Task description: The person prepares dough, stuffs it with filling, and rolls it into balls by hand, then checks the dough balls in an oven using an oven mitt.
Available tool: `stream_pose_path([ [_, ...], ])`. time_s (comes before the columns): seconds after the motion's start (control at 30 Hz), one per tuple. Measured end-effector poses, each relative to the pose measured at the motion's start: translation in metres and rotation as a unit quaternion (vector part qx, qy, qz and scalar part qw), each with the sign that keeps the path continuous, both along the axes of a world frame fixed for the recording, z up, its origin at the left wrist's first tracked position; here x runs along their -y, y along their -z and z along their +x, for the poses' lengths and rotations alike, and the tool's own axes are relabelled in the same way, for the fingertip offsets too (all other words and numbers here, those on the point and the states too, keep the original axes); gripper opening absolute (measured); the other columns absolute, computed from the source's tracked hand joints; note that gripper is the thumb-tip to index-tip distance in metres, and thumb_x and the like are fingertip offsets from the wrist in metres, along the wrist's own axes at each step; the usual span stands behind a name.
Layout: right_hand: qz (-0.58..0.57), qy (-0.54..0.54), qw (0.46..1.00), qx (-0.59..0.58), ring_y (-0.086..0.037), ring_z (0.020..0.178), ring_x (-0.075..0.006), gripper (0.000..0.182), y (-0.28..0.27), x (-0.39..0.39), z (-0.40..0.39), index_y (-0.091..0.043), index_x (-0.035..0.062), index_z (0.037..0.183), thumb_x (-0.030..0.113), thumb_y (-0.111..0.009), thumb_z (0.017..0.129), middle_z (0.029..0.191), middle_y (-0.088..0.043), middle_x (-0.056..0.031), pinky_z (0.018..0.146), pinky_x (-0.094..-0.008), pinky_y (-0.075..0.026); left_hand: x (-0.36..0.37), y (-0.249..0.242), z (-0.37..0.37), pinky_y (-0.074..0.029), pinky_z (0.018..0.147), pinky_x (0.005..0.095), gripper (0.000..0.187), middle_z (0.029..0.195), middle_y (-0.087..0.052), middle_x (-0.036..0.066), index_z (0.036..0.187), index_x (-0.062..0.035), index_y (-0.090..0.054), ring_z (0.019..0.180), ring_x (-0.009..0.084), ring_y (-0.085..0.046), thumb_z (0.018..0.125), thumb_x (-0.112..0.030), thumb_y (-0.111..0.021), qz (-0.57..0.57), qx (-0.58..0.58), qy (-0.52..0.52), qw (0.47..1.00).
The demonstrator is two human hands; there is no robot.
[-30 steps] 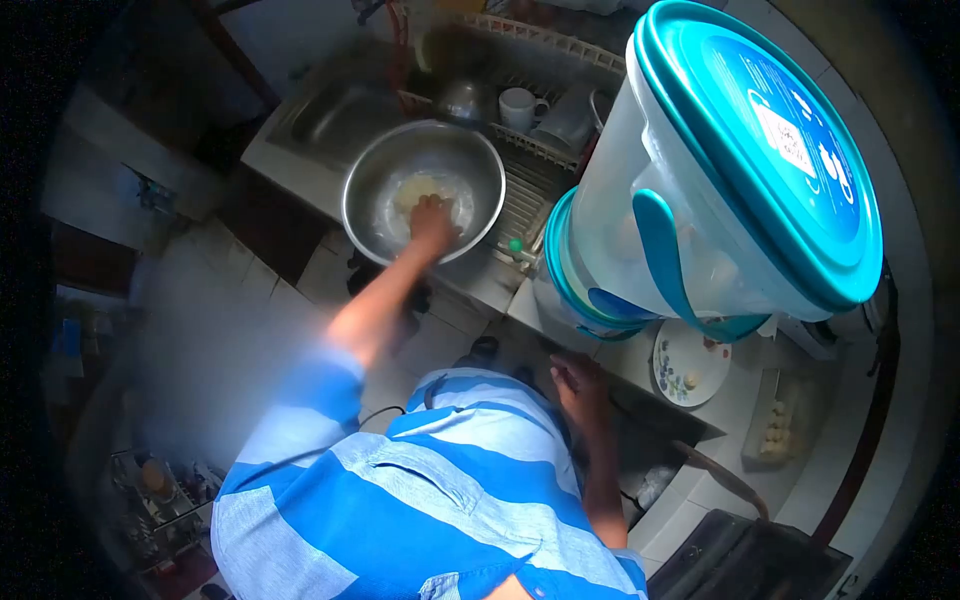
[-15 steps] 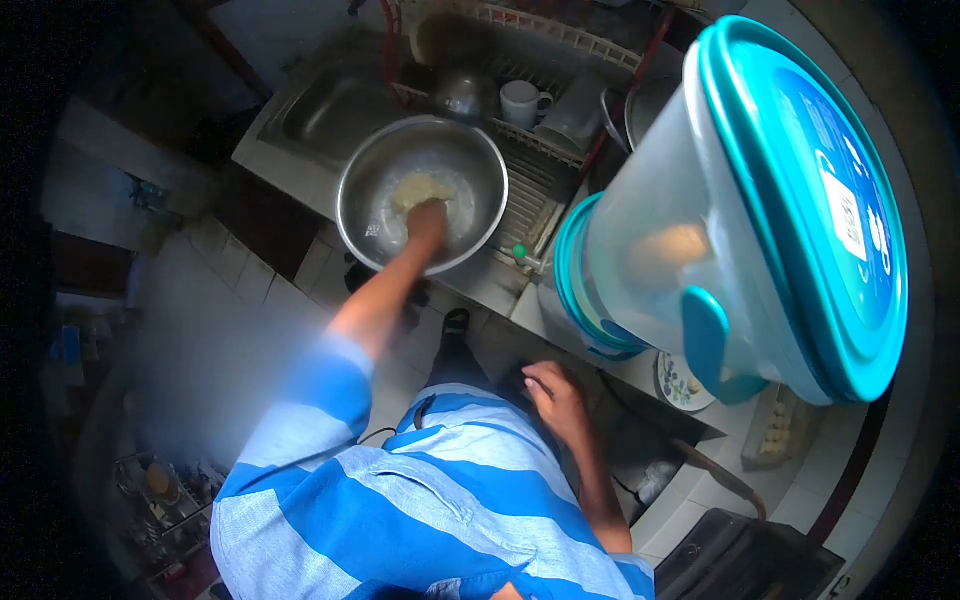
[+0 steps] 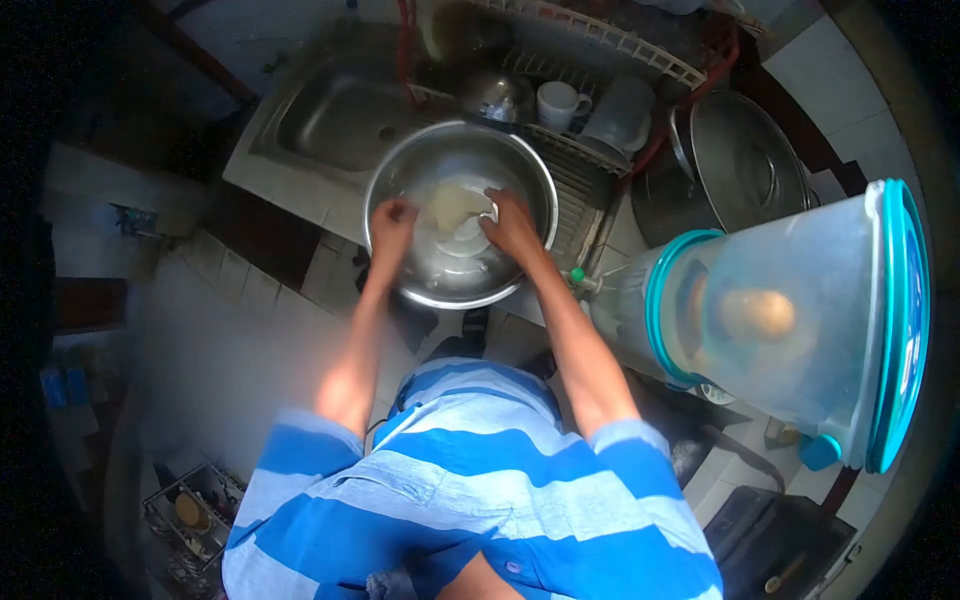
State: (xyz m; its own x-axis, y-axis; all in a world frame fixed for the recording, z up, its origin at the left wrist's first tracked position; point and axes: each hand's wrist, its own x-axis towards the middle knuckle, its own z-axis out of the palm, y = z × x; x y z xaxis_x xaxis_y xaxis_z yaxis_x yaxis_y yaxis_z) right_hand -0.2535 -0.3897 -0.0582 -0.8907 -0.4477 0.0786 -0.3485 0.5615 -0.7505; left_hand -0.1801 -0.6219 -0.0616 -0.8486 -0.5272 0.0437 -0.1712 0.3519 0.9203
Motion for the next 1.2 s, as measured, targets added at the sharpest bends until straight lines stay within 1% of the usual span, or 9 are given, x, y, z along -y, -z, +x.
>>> stream_pose_path([
  [0.2, 0.166, -0.18, 0.969, 0.043, -0.05, 0.134, -0.0403, 0.084, 0.037, 0.046, -0.07, -0.058, 0.004, 0.14, 0.026, -0.089, 0.065, 0.141, -0.055, -0.0234, 0.113, -0.0438, -0.043, 0.001, -0.006, 0.005, -0.051, 0.092, 0.0363, 0.019, 0.113, -0.07, 0.017, 0.098, -0.0008, -0.075, 0.104, 0.0276, -0.067, 0.086, -0.016, -0.07, 0.082, 0.058, 0.035, 0.994],
  [0.33, 0.243, -0.201, 0.949, -0.012, -0.057, 0.127, -0.0414, 0.081, 0.009, 0.062, -0.074, -0.062, 0.0087, 0.132, 0.025, -0.093, 0.059, 0.136, -0.06, -0.02, 0.106, -0.0472, -0.048, 0.008, -0.003, -0.002, -0.049, 0.097, 0.0363, 0.02, 0.118, -0.07, 0.019, 0.096, 0.0001, -0.076, 0.114, 0.0274, -0.064, 0.088, -0.012, -0.061, 0.126, -0.018, 0.105, 0.986],
  [0.43, 0.249, -0.212, 0.945, 0.0, -0.06, 0.12, -0.0403, 0.07, 0.041, 0.065, -0.08, -0.066, 0.0099, 0.122, 0.023, -0.093, 0.058, 0.128, -0.063, -0.0176, 0.103, -0.0488, -0.05, 0.002, -0.01, -0.01, -0.045, 0.105, 0.039, 0.032, 0.128, -0.064, 0.021, 0.115, -0.001, -0.071, 0.122, 0.0329, -0.059, 0.087, -0.01, -0.059, 0.121, 0.069, 0.112, 0.984],
  [0.5, 0.173, -0.211, 0.959, -0.07, -0.064, 0.112, -0.0396, 0.054, 0.077, 0.059, -0.081, -0.069, 0.0099, 0.115, 0.024, -0.089, 0.066, 0.118, -0.066, -0.0162, 0.097, -0.05, -0.053, -0.008, -0.005, -0.012, -0.043, 0.108, 0.0406, 0.04, 0.132, -0.061, 0.022, 0.125, -0.0007, -0.068, 0.126, 0.0357, -0.056, 0.086, -0.009, -0.061, 0.076, 0.123, 0.097, 0.985],
  [0.57, 0.15, -0.196, 0.968, -0.055, -0.064, 0.111, -0.04, 0.043, 0.075, 0.052, -0.077, -0.07, 0.0094, 0.112, 0.024, -0.082, 0.074, 0.117, -0.066, -0.0177, 0.095, -0.05, -0.053, -0.014, 0.015, -0.017, -0.042, 0.111, 0.0444, 0.058, 0.143, -0.051, 0.023, 0.139, 0.0008, -0.055, 0.132, 0.0404, -0.049, 0.083, -0.009, -0.069, -0.208, 0.1, 0.183, 0.956],
  [0.73, 0.272, -0.204, 0.94, -0.039, -0.065, 0.109, -0.0408, 0.024, 0.075, 0.063, -0.082, -0.071, 0.0066, 0.107, 0.022, -0.063, 0.091, 0.115, -0.065, -0.023, 0.09, -0.0507, -0.053, -0.026, 0.049, -0.022, -0.04, 0.115, 0.0492, 0.066, 0.152, -0.039, 0.023, 0.142, 0.0014, -0.051, 0.135, 0.0439, -0.043, 0.081, -0.008, -0.075, -0.213, 0.139, 0.197, 0.947],
  [0.8, 0.149, -0.132, 0.969, 0.144, -0.064, 0.11, -0.0395, 0.032, 0.062, 0.06, -0.076, -0.073, 0.0049, 0.109, 0.017, -0.076, 0.079, 0.113, -0.068, -0.0218, 0.092, -0.0448, -0.052, -0.027, 0.051, -0.022, -0.04, 0.114, 0.0498, 0.067, 0.15, -0.042, 0.023, 0.143, 0.0001, -0.05, 0.133, 0.0442, -0.044, 0.081, -0.006, -0.075, -0.196, 0.126, 0.181, 0.955],
  [0.93, 0.173, -0.147, 0.974, 0.013, -0.065, 0.109, -0.0402, 0.036, 0.054, 0.06, -0.07, -0.071, -0.0006, 0.109, 0.016, -0.079, 0.078, 0.111, -0.069, -0.0227, 0.092, -0.0439, -0.053, -0.025, 0.074, -0.026, -0.041, 0.113, 0.0504, 0.067, 0.148, -0.043, 0.022, 0.142, -0.0017, -0.051, 0.133, 0.0446, -0.044, 0.08, -0.005, -0.076, -0.207, 0.11, 0.182, 0.955],
  [1.2, -0.034, 0.072, 0.974, 0.214, -0.069, 0.103, -0.0425, 0.042, 0.037, 0.071, -0.037, -0.068, -0.0023, 0.111, 0.021, -0.079, 0.078, 0.11, -0.071, -0.0259, 0.091, -0.0463, -0.054, -0.034, 0.045, -0.03, -0.033, 0.121, 0.0507, 0.075, 0.153, -0.039, 0.025, 0.148, -0.0033, -0.047, 0.144, 0.047, -0.034, 0.08, -0.011, -0.078, -0.27, 0.139, 0.195, 0.933],
])
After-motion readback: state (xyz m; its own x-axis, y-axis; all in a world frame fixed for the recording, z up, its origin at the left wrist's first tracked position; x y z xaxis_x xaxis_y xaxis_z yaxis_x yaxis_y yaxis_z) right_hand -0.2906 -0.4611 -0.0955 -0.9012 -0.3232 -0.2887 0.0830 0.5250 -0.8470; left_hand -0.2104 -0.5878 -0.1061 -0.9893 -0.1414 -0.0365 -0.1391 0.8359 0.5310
